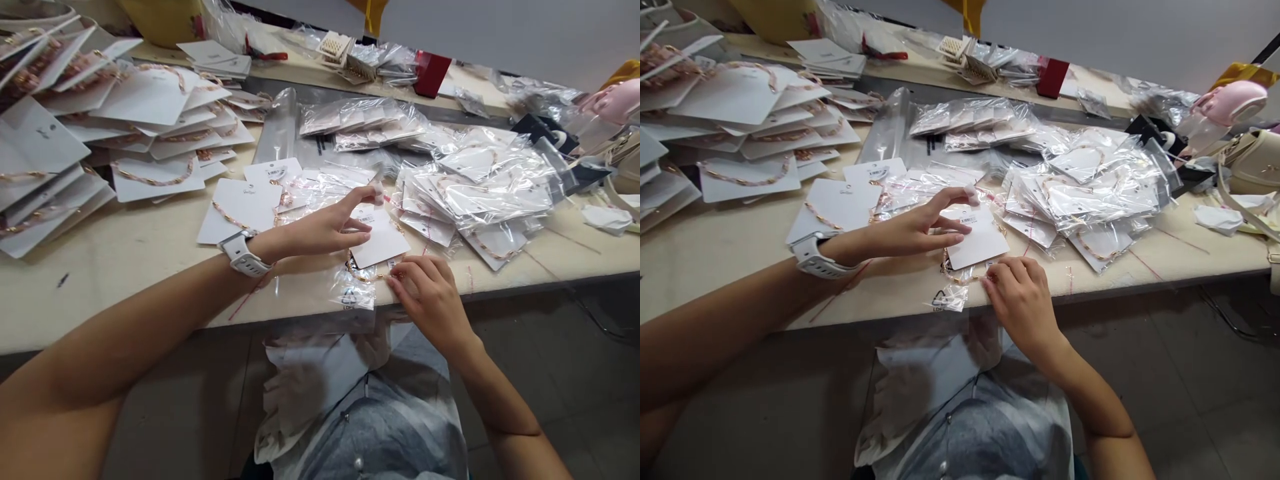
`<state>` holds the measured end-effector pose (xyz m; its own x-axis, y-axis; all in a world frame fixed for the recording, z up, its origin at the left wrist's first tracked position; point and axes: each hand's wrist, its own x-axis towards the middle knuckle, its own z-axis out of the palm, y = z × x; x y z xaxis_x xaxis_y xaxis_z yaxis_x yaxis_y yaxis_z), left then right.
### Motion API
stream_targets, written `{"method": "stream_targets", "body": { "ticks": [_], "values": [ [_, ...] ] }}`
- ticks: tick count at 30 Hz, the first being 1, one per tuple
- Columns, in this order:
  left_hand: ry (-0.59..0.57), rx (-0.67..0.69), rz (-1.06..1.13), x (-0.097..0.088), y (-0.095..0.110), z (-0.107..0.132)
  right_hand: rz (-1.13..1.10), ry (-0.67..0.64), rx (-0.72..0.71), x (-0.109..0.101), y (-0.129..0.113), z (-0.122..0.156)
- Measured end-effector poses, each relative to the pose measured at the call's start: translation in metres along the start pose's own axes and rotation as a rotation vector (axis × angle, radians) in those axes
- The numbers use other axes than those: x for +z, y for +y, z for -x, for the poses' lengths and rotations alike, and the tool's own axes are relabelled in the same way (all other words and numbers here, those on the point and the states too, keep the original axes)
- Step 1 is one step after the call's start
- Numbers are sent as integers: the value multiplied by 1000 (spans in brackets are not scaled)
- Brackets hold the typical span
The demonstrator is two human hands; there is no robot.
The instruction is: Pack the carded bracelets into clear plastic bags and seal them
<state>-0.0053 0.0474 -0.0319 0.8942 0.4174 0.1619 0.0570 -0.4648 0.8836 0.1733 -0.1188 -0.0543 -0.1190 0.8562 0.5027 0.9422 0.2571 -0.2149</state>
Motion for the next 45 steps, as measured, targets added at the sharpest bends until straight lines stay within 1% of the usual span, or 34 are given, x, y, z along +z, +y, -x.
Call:
{"method": "stream_targets", "body": {
  "ticks": [2,5,8,10,12,14,16,18,23,25,27,29,31,33,35,37,39,41,43,45],
  "values": [
    [-8,1,-18,0,-1,0,-54,-47,-17,-7,4,1],
    [-12,16,-34,-1,-3,0,-104,-55,47,-13,10,3],
    [0,43,-56,-1,-6,-1,-59,-57,137,-10,11,6],
    [-1,48,-71,-1,-6,-1,-20,-72,184,-7,10,5],
    [-9,40,-80,-1,-5,0,-21,-59,225,-5,10,4],
    [-19,30,-80,-1,-3,0,-79,-49,230,-8,11,1],
    [-28,23,-71,-1,-2,0,-164,-38,209,-16,12,-1],
    [-49,18,-62,-1,0,1,-226,23,196,-27,15,-2],
    [-97,40,-72,-3,5,3,-210,326,236,-55,24,-14],
    [-121,78,-87,-3,7,4,-196,398,193,-62,26,-24],
    [-126,158,-100,2,8,4,-188,438,117,-66,23,-36],
    [-93,253,-114,11,10,5,-200,423,45,-68,16,-46],
    [-29,315,-141,23,12,7,-243,360,-13,-67,9,-52],
    [31,324,-197,34,13,8,-252,277,-76,-65,4,-53],
    [53,320,-270,40,14,10,-212,226,-96,-64,6,-49],
    [57,340,-318,41,14,10,-163,221,-58,-64,14,-42],
    [57,370,-331,36,14,9,-146,242,2,-67,25,-36],
    [26,379,-317,30,13,8,-151,267,31,-72,34,-32],
    [-38,366,-295,26,12,7,-181,255,37,-76,35,-33],
    [-73,343,-290,26,11,7,-241,223,29,-80,29,-36]
  ]
}}
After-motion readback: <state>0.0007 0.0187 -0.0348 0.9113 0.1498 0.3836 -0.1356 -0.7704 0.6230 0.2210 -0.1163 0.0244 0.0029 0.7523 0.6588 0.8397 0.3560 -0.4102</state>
